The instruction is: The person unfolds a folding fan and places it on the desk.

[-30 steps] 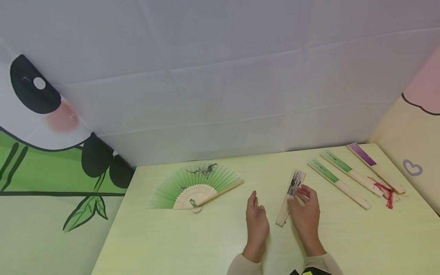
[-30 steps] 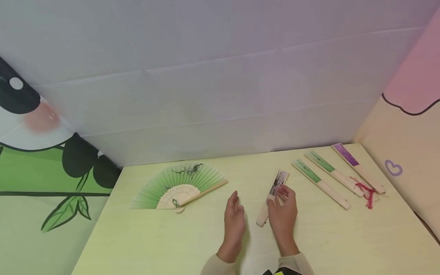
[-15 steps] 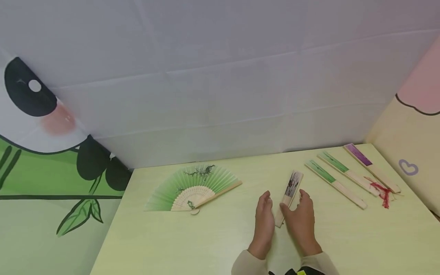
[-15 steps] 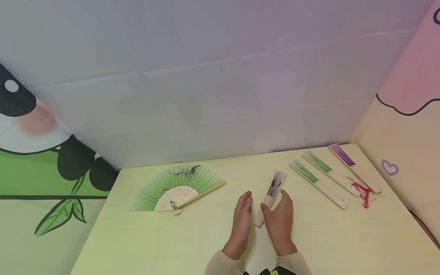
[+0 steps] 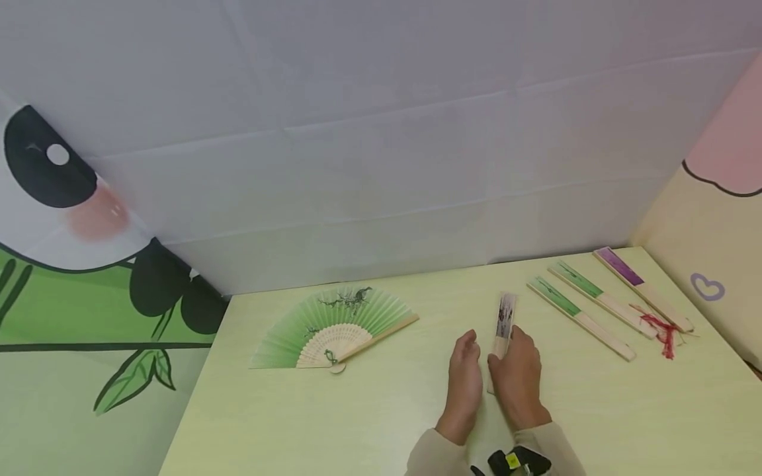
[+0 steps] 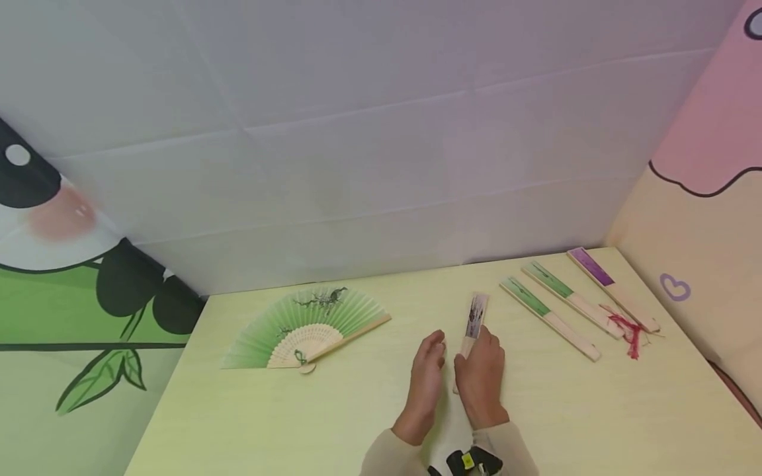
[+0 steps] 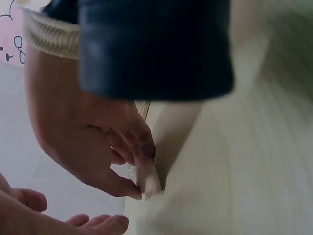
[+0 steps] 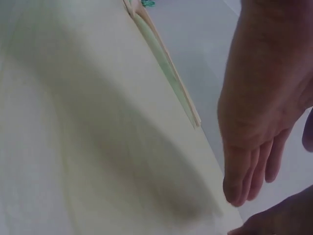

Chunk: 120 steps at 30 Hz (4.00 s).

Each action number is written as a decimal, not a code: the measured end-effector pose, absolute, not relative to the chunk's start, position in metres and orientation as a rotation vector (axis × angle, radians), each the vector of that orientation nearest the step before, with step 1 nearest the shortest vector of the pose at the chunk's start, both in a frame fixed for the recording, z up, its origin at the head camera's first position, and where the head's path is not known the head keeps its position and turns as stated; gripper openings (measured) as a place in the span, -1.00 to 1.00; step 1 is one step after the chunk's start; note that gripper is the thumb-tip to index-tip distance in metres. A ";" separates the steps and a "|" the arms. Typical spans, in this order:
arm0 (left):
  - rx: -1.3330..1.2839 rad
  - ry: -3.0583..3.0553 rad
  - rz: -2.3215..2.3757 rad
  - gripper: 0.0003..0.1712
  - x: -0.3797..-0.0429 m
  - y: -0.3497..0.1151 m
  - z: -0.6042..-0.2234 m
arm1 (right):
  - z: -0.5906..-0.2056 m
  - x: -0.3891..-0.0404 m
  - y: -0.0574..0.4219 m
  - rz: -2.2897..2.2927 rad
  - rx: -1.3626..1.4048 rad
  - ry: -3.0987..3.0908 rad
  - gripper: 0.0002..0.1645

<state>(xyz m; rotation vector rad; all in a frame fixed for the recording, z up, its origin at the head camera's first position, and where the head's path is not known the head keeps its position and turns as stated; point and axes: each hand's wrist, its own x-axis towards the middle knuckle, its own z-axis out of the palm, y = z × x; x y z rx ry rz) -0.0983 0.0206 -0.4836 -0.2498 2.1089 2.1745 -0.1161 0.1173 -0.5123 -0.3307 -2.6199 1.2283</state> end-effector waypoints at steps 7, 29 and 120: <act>-0.239 2.152 2.113 -0.48 -0.103 0.027 -0.488 | -0.507 -0.113 0.123 1.326 -0.421 -2.661 -0.36; -0.280 2.005 2.269 -0.71 -0.098 -0.004 -0.491 | -0.473 -0.088 0.128 1.960 -0.283 -2.534 -0.64; -1.130 1.600 2.943 -0.91 -0.032 -0.136 -0.483 | -0.475 -0.055 0.010 2.820 -0.511 -1.563 -0.56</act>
